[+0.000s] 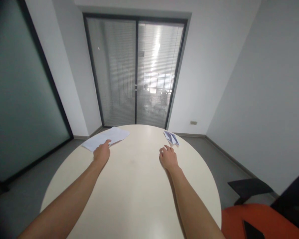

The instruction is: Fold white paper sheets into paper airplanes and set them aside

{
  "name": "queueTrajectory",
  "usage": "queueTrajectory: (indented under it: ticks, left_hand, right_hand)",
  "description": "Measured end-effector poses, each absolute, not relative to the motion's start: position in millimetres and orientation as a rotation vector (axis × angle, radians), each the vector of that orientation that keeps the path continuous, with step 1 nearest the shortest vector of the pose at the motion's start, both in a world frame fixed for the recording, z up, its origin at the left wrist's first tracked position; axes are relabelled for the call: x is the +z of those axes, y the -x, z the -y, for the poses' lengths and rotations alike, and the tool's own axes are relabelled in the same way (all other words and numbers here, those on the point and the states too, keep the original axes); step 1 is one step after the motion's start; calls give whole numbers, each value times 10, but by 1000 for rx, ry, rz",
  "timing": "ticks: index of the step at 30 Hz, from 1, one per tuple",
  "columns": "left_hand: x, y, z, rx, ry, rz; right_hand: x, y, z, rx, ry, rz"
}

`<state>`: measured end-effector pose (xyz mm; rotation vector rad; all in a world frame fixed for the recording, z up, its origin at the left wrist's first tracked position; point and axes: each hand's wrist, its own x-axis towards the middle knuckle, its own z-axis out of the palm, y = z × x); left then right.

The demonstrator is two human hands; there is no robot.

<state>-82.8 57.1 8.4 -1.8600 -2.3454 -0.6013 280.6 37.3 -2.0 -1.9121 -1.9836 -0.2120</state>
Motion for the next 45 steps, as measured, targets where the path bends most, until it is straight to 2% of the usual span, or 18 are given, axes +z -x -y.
queueTrajectory:
  ticks: [7,17,25,29,37,41,45]
  left_hand:
    - [121,894,-557,-697,1804,2378]
    - [48,993,-613,-1169,1898,2440]
    - [51,947,-677,-1614,2019,1971]
    - [138,717,-545,-1488,2244,1720]
    - [288,223,-96,-913,3014,1185]
    - [325,129,40,-745,3157,1127]
    - [406,54,155,-730,3179,1185]
  right_hand:
    - [-29,-2752,-326,-147,1860,2010]
    - [-22,-2722,-309,-119,1818,2031]
    - [52,-2682,-240,-112,1729,2048]
    - [125,-2639,-231,-141,1610,1989]
    - [282,-2522,-147,-81,1462,1875]
    - [301,-2494,-111,2,1480,1886]
    - [242,-2463,-122,58,1430,1976]
